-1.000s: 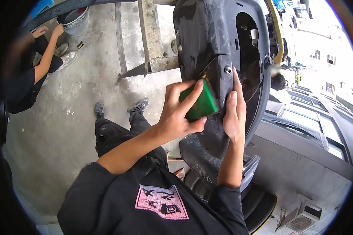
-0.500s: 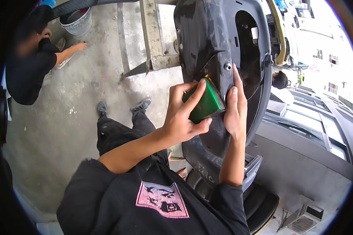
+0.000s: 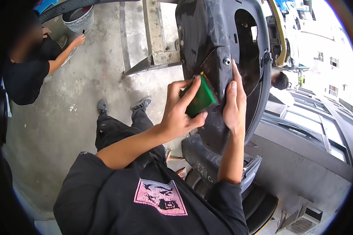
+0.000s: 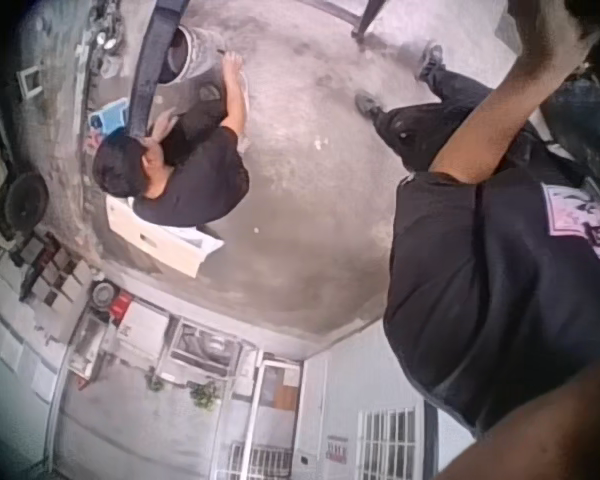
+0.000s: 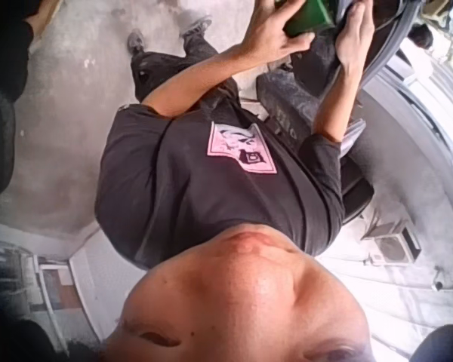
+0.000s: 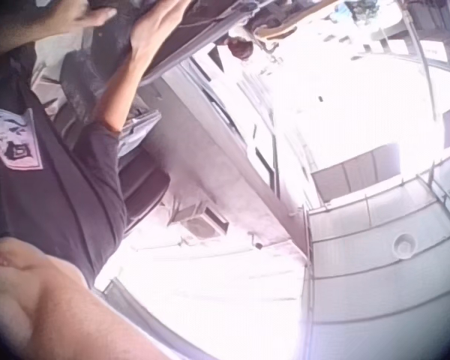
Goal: The person sands a black car bumper with a green sanding block, repeatedly dipping the block into a bucket of water and continuing to sand different sections of the bumper. The bumper is mounted on a metal stand in a workshop.
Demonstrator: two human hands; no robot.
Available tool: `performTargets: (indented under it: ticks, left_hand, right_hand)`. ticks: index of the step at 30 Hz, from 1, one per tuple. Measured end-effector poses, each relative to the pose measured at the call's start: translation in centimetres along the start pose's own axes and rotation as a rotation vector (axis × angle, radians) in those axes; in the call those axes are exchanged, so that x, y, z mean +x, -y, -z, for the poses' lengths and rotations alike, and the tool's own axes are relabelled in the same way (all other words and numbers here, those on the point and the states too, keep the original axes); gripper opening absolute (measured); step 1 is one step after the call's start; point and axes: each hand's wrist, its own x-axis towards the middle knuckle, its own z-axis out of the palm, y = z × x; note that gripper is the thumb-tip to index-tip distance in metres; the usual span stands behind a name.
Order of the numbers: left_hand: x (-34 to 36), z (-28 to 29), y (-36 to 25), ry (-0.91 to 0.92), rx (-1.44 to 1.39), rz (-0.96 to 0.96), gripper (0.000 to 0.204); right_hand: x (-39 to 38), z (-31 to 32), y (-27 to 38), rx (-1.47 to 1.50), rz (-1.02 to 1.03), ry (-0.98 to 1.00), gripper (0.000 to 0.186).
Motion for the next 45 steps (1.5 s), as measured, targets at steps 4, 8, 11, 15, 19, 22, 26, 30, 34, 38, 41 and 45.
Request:
performTargets:
  ticks: [4, 8, 11, 15, 19, 22, 26, 30, 34, 38, 41, 45]
  left_hand:
    - [5.1, -0.2, 0.6, -0.088, -0.033, -0.016, 0.086]
    - [0.6, 0.1, -0.5, -0.012, -0.047, 0.008, 0.082]
    - [4.7, 0.3, 0.1, -0.043, -0.019, 0.019, 0.083]
    - [0.2, -0.1, -0.1, 0.010, -0.010, 0.030, 0.082]
    - [5.5, 0.2, 0.0, -0.070, -0.020, 0.017, 0.083]
    - [1.2, -0.6, 0.0, -0.040, -0.044, 0.022, 0.085]
    - [4.0, -0.1, -0.3, -0.042, -0.019, 0.027, 0.085]
    - [0.9, -0.6, 0.1, -0.035, -0.044, 0.026, 0.086]
    - [4.5, 0.3, -0.1, -0.020, 0.002, -0.006, 0.085]
    - [1.5, -0.2, 0.2, -0.018, 0.018, -0.008, 0.085]
    - [2.6, -0.2, 0.0, 0.018, -0.010, -0.024, 0.083]
    - [5.0, 0.8, 0.1, -0.020, -0.007, -0.042, 0.081]
  right_hand:
    - [-0.3, -0.2, -0.2, -0.058, 0.079, -0.034, 0.052]
    - [-0.5, -0.4, -0.4, -0.011, 0.069, -0.020, 0.052]
    - [-0.2, -0.3, 0.2, 0.006, 0.021, -0.009, 0.053]
    - [-0.2, -0.2, -0.5, -0.058, 0.082, -0.017, 0.053]
    - [-0.4, -0.2, 0.2, 0.018, -0.019, 0.013, 0.055]
    - [-0.2, -0.3, -0.3, -0.035, 0.053, -0.022, 0.052]
    - [-0.4, -0.2, -0.1, -0.017, 0.045, -0.020, 0.051]
    - [-0.3, -0.3, 0.0, -0.045, 0.048, -0.017, 0.051]
    - [-0.3, -0.4, -0.1, -0.021, 0.052, -0.020, 0.052]
    - [-0.4, -0.2, -0.2, -0.054, 0.050, -0.018, 0.051]
    - [-0.4, -0.3, -0.2, -0.067, 0.057, -0.055, 0.049]
    - [0.2, -0.3, 0.3, 0.007, 0.073, -0.004, 0.049]
